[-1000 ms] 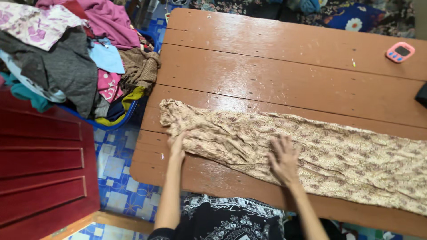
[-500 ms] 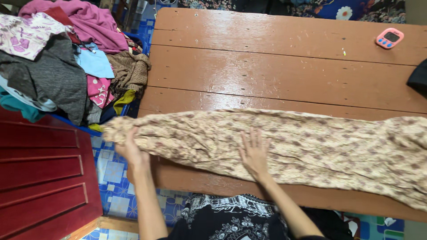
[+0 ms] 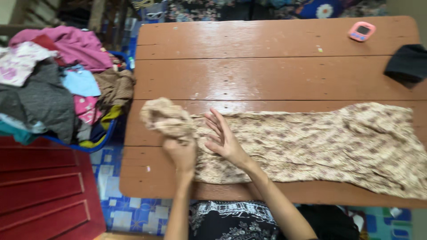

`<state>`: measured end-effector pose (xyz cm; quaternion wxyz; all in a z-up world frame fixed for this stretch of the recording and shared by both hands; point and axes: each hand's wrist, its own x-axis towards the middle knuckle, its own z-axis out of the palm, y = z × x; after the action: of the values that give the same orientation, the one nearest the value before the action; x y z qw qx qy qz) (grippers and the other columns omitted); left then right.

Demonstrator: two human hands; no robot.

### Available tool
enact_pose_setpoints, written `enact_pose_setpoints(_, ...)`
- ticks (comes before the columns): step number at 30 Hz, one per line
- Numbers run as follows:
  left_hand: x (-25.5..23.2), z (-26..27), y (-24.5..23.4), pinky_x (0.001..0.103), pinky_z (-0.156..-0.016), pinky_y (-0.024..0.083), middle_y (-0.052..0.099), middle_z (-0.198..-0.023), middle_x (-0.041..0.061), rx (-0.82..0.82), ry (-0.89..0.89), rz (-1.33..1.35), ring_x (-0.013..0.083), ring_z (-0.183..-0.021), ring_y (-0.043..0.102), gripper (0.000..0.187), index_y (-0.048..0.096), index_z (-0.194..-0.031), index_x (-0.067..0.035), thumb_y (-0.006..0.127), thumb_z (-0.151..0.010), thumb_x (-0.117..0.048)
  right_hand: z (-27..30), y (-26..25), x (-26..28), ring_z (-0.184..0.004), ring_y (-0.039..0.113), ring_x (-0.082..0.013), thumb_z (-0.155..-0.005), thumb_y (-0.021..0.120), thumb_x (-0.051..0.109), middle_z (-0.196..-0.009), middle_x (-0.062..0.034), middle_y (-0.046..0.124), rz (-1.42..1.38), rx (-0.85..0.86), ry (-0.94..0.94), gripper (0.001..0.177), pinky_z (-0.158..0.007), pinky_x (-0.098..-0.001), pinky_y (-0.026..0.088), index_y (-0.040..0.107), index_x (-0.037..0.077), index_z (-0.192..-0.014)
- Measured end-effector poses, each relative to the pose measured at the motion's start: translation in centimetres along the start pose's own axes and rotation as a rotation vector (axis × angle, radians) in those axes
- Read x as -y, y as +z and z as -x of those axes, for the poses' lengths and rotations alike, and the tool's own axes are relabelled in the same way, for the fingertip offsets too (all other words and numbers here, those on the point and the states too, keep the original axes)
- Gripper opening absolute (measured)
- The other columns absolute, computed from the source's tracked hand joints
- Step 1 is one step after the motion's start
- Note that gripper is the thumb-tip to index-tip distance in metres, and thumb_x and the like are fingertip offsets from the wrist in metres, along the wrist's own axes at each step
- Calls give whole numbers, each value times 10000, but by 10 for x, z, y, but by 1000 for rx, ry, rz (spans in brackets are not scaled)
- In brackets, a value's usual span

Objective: The person folds a black garment on a wooden table, then picks up a patterned shirt from a nearby laundry basket. They smooth and fold the shirt into a compact rectangle on the table. The folded items remain on the table surface.

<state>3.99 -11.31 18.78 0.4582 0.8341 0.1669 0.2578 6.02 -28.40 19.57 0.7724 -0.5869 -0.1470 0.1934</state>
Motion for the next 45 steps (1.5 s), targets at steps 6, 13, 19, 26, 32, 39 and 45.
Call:
enact_pose_setpoints(6, -53, 82, 101, 524, -824, 548, 637, -960, 256, 502, 484, -367, 444, -917, 644, 285, 641, -1084, 57, 627, -800, 72, 30, -64, 2, -1054, 672, -300, -937, 759, 79, -1162, -239, 705, -34, -381, -120, 345, -977, -454, 562, 667, -66, -1236)
enact_pose_setpoints(13, -150, 153, 155, 497, -904, 553, 489, -1344, 312, 773, 587, 25, 486, -1168, 576, 629, 441, -1428, 69, 597, -819, 92, 115, -200, -35, -808, 723, -208, -936, 538, -66, -971, -147, 719, -532, -799, -97, 181, -680, -325, 611, 667, -45, -1061)
enact_pose_setpoints(19, -226, 200, 201, 486, -1061, 469, 387, -1506, 316, 1137, 740, 371, 482, -1309, 491, 763, 364, -1538, 10, 673, -841, -23, 238, -358, -25, -919, 717, -224, -948, 518, -35, -1101, -143, 712, -551, -845, -350, 306, -771, -342, 602, 655, -35, -1222)
enact_pose_setpoints(26, -161, 215, 278, 514, -1151, 328, 449, -1484, 282, 940, 630, 2, 466, -1357, 440, 791, 425, -1456, 38, 760, -763, -146, 371, -484, -62, -1127, 692, -254, -995, 543, 225, -1206, -118, 725, -692, -1240, -176, 340, -1020, -433, 541, 653, 23, -1246)
enact_pose_setpoints(32, -39, 170, 232, 631, -1122, 269, 326, -1508, 406, 466, 165, -772, 504, -1422, 303, 855, 336, -1475, 111, 670, -931, -458, 404, -476, -106, -1227, 614, -253, -892, 733, 276, -1284, -54, 680, -753, -1385, -143, 468, -1075, -455, 477, 634, 105, -1317)
enact_pose_setpoints(39, 19, 169, 196, 597, -942, 449, 570, -1170, 441, 434, 72, -429, 555, -1100, 567, 696, 387, -1363, 127, 651, -995, -402, 390, -461, -80, -1195, 646, -252, -871, 727, 230, -1298, -62, 680, -700, -1396, -119, 469, -1023, -460, 525, 633, 119, -1318)
enact_pose_setpoints(45, 37, 125, 161, 572, -637, 509, 689, -874, 301, 476, 73, -447, 488, -763, 687, 240, 570, -1136, -24, 532, -1085, -256, 373, -441, -86, -1176, 621, -239, -843, 711, 49, -1337, -90, 617, -352, -1393, -37, 644, -940, -425, 561, 483, 124, -1441)
